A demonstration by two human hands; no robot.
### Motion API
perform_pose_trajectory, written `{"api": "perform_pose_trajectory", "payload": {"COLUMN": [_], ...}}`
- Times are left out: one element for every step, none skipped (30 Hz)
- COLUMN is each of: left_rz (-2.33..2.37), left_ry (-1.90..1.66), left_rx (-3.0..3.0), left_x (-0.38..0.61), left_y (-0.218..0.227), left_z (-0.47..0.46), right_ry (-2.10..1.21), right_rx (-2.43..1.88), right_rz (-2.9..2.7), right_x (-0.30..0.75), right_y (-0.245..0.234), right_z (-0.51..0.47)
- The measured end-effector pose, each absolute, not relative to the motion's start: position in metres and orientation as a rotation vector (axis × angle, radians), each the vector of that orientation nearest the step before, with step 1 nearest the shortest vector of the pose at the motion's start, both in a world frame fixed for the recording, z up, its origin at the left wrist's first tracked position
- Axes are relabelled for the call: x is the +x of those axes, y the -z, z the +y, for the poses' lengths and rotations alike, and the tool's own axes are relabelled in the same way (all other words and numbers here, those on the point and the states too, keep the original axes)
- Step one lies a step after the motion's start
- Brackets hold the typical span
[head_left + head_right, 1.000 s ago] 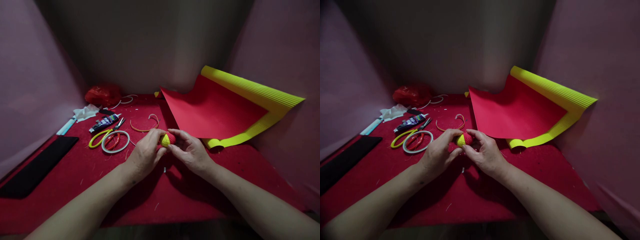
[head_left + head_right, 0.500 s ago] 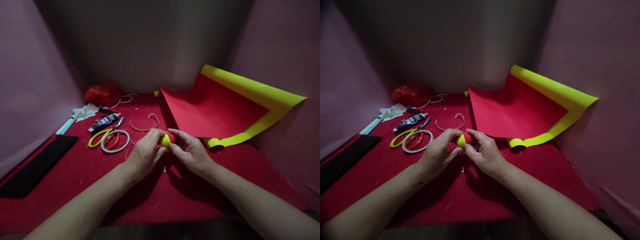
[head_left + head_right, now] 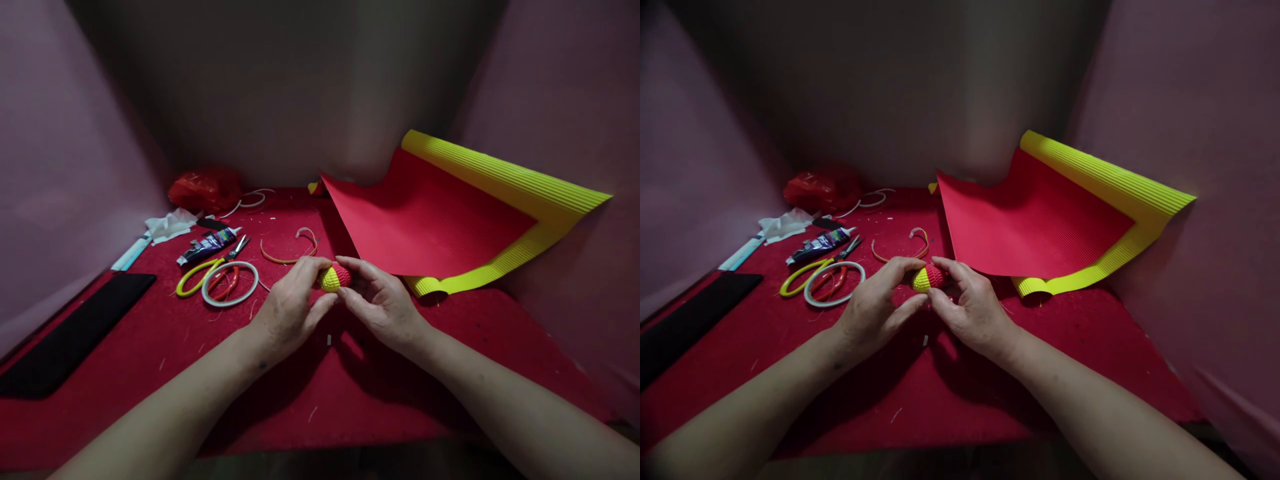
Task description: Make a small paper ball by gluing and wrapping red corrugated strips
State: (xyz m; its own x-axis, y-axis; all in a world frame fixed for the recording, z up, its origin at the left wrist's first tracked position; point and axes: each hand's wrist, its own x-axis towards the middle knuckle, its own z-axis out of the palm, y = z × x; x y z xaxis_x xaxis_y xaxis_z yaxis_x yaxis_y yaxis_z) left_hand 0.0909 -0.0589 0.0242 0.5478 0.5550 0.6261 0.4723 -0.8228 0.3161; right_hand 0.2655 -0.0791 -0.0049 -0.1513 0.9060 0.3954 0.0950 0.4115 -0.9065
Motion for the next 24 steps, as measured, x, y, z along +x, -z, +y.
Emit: {"api": "perform_pose_trajectory", "payload": {"left_rz": [0.891, 0.895, 0.899, 0.903, 0.909, 0.916, 0.923, 0.928, 0.932, 0.937, 0.941, 0.945, 0.948, 0.95, 0.95, 0.949, 0.948, 0.947, 0.948, 0.95, 0.95, 0.951, 0.953, 0.958], "left_ry": [-1.137, -1.136, -1.138, -1.139, -1.14, -1.142, -1.145, -1.153, -1.164, -1.176, -1.186, -1.192, -1.192, -1.188, -1.181, -1.177, -1.174, -1.173, -1.171, -1.17, -1.171, -1.172, -1.169, -1.163], "left_rx": [2.658, 2.651, 2.644, 2.636, 2.627, 2.617, 2.608, 2.599, 2.59, 2.583, 2.578, 2.575, 2.572, 2.572, 2.571, 2.572, 2.571, 2.569, 2.568, 2.568, 2.567, 2.566, 2.566, 2.567], "left_x": [0.0911, 0.0913, 0.0915, 0.0916, 0.0916, 0.0916, 0.0916, 0.0916, 0.0916, 0.0918, 0.092, 0.0922, 0.0925, 0.0927, 0.0929, 0.093, 0.0931, 0.0931, 0.0931, 0.0931, 0.093, 0.0929, 0.0926, 0.0923], "left_y": [-0.0243, -0.0244, -0.0245, -0.0247, -0.0249, -0.0251, -0.0253, -0.0255, -0.0256, -0.0257, -0.0257, -0.0257, -0.0256, -0.0255, -0.0254, -0.0253, -0.0252, -0.0251, -0.0251, -0.0251, -0.0252, -0.0253, -0.0254, -0.0256], "left_z": [-0.0589, -0.0588, -0.0587, -0.0587, -0.0587, -0.0587, -0.0588, -0.059, -0.0592, -0.0595, -0.0597, -0.0598, -0.0598, -0.0597, -0.0595, -0.0591, -0.0587, -0.0583, -0.0579, -0.0576, -0.0575, -0.0575, -0.0576, -0.0578], "right_ry": [-0.92, -0.921, -0.918, -0.915, -0.912, -0.913, -0.915, -0.919, -0.921, -0.925, -0.927, -0.926, -0.927, -0.926, -0.924, -0.922, -0.92, -0.919, -0.918, -0.916, -0.917, -0.921, -0.93, -0.94], "right_rx": [-0.904, -0.893, -0.882, -0.871, -0.86, -0.849, -0.838, -0.827, -0.818, -0.812, -0.806, -0.801, -0.798, -0.795, -0.793, -0.794, -0.795, -0.795, -0.792, -0.787, -0.779, -0.774, -0.772, -0.777], "right_rz": [-1.562, -1.562, -1.563, -1.563, -1.559, -1.554, -1.548, -1.543, -1.541, -1.543, -1.547, -1.551, -1.556, -1.56, -1.565, -1.57, -1.573, -1.576, -1.576, -1.574, -1.569, -1.564, -1.558, -1.551], "right_x": [0.2656, 0.2656, 0.2656, 0.2655, 0.2654, 0.2652, 0.2651, 0.265, 0.2649, 0.2649, 0.265, 0.2651, 0.2652, 0.2654, 0.2655, 0.2657, 0.2659, 0.266, 0.266, 0.266, 0.2659, 0.2657, 0.2655, 0.2652], "right_y": [0.0045, 0.0039, 0.0032, 0.0025, 0.0019, 0.0014, 0.001, 0.0007, 0.0006, 0.0005, 0.0004, 0.0004, 0.0004, 0.0005, 0.0005, 0.0005, 0.0005, 0.0005, 0.0003, 0.0, -0.0003, -0.0007, -0.0013, -0.002], "right_z": [-0.0793, -0.0797, -0.08, -0.0804, -0.0809, -0.0812, -0.0816, -0.0818, -0.082, -0.0821, -0.0821, -0.0822, -0.0822, -0.0822, -0.0822, -0.0822, -0.0822, -0.0821, -0.082, -0.0819, -0.0819, -0.0818, -0.0819, -0.0821]}}
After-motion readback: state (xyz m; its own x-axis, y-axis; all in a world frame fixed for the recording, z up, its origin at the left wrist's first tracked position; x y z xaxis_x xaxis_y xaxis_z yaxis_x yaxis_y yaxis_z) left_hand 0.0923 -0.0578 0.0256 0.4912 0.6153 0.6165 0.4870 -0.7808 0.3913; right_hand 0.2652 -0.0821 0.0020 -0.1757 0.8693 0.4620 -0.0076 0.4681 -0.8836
